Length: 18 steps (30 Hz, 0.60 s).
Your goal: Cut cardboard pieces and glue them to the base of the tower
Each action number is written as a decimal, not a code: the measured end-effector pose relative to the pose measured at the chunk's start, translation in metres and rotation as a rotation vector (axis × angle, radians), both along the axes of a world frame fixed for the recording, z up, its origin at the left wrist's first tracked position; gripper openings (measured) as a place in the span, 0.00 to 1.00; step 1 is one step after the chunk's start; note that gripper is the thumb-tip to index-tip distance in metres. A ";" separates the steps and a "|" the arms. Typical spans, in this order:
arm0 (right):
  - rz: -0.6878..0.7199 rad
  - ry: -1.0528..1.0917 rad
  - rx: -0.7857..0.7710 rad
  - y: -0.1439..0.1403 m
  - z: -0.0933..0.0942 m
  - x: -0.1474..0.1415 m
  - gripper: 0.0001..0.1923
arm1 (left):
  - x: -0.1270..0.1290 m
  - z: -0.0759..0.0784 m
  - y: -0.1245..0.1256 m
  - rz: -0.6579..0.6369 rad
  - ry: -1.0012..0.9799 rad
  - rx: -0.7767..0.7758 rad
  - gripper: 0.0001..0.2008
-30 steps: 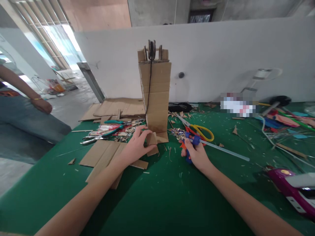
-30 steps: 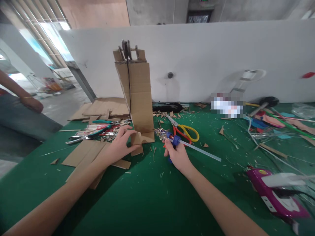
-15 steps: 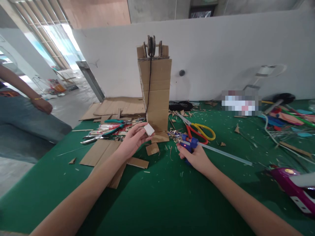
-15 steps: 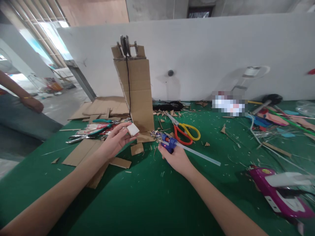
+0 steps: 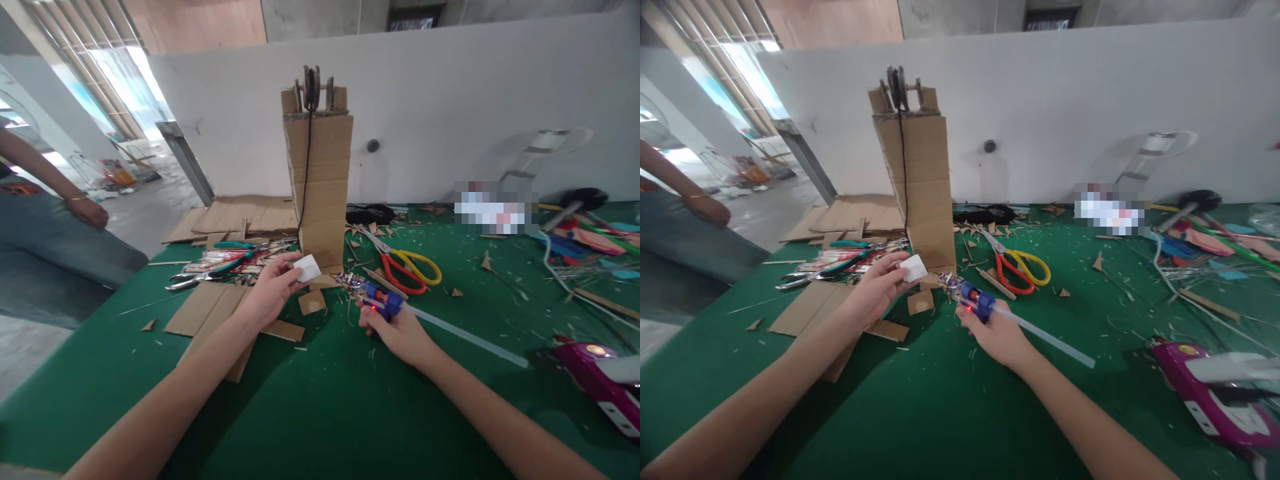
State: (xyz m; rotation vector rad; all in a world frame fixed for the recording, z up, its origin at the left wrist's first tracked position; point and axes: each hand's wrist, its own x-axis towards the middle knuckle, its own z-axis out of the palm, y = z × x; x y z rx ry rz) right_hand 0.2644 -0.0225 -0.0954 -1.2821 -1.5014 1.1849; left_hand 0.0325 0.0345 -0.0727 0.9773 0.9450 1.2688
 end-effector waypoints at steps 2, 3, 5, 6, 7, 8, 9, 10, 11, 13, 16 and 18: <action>0.049 0.139 -0.032 0.001 0.003 0.000 0.22 | -0.002 -0.001 0.000 -0.094 0.038 0.001 0.13; 0.071 0.210 -0.050 0.001 0.006 0.000 0.23 | -0.003 -0.002 0.000 -0.131 0.074 0.018 0.12; 0.108 0.318 -0.078 0.001 0.010 0.000 0.23 | -0.006 -0.003 0.001 -0.173 0.163 0.070 0.10; 0.121 0.347 -0.087 0.000 0.012 0.000 0.24 | -0.007 -0.004 0.001 -0.185 0.209 0.097 0.10; 0.134 0.355 -0.092 0.000 0.013 0.000 0.24 | -0.007 -0.005 0.002 -0.201 0.256 0.119 0.09; 0.152 0.340 -0.096 -0.001 0.014 0.000 0.25 | -0.008 -0.005 0.002 -0.221 0.298 0.135 0.08; 0.172 0.309 -0.096 -0.002 0.014 0.000 0.26 | -0.009 -0.005 0.002 -0.237 0.335 0.146 0.08; 0.192 0.267 -0.096 -0.003 0.014 0.000 0.26 | -0.009 -0.005 0.002 -0.247 0.368 0.155 0.08; 0.207 0.221 -0.095 -0.003 0.013 0.000 0.27 | -0.009 -0.005 0.002 -0.254 0.399 0.162 0.08; 0.215 0.158 -0.081 -0.003 0.011 -0.001 0.27 | -0.009 -0.006 0.002 -0.245 0.438 0.175 0.08; 0.166 0.124 -0.073 -0.003 0.007 -0.002 0.27 | -0.008 -0.007 0.003 -0.217 0.468 0.205 0.08; 0.142 0.106 -0.085 -0.002 0.005 -0.003 0.27 | -0.006 -0.008 0.002 -0.193 0.498 0.241 0.08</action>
